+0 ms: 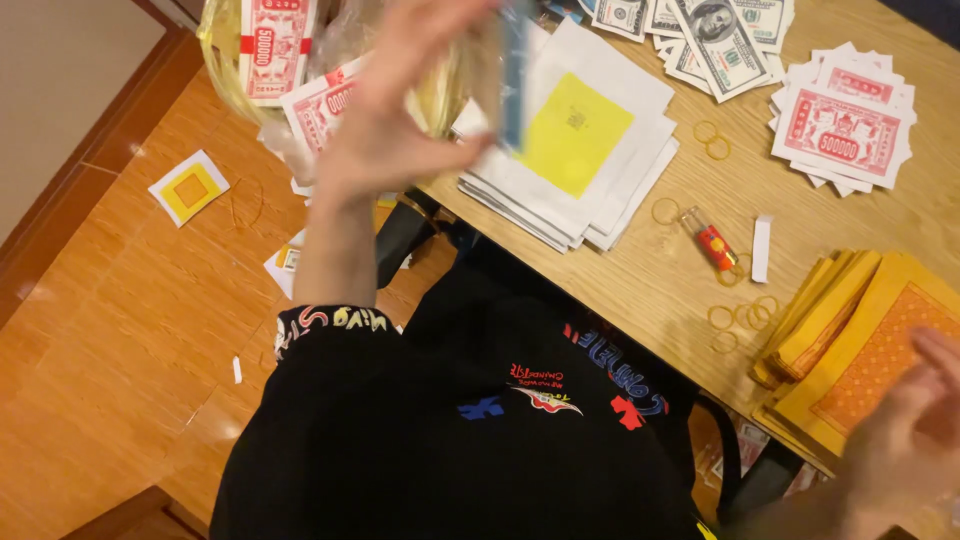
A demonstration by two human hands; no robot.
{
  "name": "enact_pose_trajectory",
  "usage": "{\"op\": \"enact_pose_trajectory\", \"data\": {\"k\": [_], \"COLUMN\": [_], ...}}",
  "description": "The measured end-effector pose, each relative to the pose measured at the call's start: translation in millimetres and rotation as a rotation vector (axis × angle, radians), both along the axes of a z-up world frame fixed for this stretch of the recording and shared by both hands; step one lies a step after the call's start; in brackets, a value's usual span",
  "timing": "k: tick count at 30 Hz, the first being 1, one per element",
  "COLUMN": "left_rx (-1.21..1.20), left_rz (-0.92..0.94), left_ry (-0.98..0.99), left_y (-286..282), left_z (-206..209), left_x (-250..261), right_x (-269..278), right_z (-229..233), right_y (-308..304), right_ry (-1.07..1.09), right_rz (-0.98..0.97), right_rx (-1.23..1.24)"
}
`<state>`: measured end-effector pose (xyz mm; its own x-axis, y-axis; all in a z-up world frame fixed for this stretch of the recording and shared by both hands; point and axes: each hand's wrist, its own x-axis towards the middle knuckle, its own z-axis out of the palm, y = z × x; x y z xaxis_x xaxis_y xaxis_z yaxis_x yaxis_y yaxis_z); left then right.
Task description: Counting and fanning out stacks of paper notes on a desk
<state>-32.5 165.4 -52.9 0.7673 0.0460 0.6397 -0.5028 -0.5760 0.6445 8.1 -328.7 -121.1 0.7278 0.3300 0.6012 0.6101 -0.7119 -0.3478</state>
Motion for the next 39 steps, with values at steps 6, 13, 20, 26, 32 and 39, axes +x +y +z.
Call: {"op": "enact_pose_trajectory", "data": {"k": [6, 13, 20, 26, 32, 39], "left_rx": [0.452, 0.114, -0.701, -0.842, -1.019, -1.248], "left_rz": [-0.24, -0.572, -0.597, -0.071, -0.33, -0.313], "left_ry": [-0.265, -0.049, -0.085, -0.579, -0.266, -0.051], "left_y": [-141, -132, -66, 58, 0, -1], "left_z": [-56, -46, -16, -80, -55, -89], "left_x": [15, 6, -10, -55, -5, 12], "right_x": [-33, -26, 12, 10, 3, 13], "right_z": [14, -5, -4, 40, 36, 17], "right_y": [108, 110, 130, 208, 291, 315], "right_ry": [0.764, 0.572, 0.778, 0.979, 1.035, 0.938], "right_rz": [0.795, 0.257, 0.345, 0.493, 0.867, 0.794], "right_rx": [0.655, 0.63, 1.092, 1.067, 0.34, 0.739]}}
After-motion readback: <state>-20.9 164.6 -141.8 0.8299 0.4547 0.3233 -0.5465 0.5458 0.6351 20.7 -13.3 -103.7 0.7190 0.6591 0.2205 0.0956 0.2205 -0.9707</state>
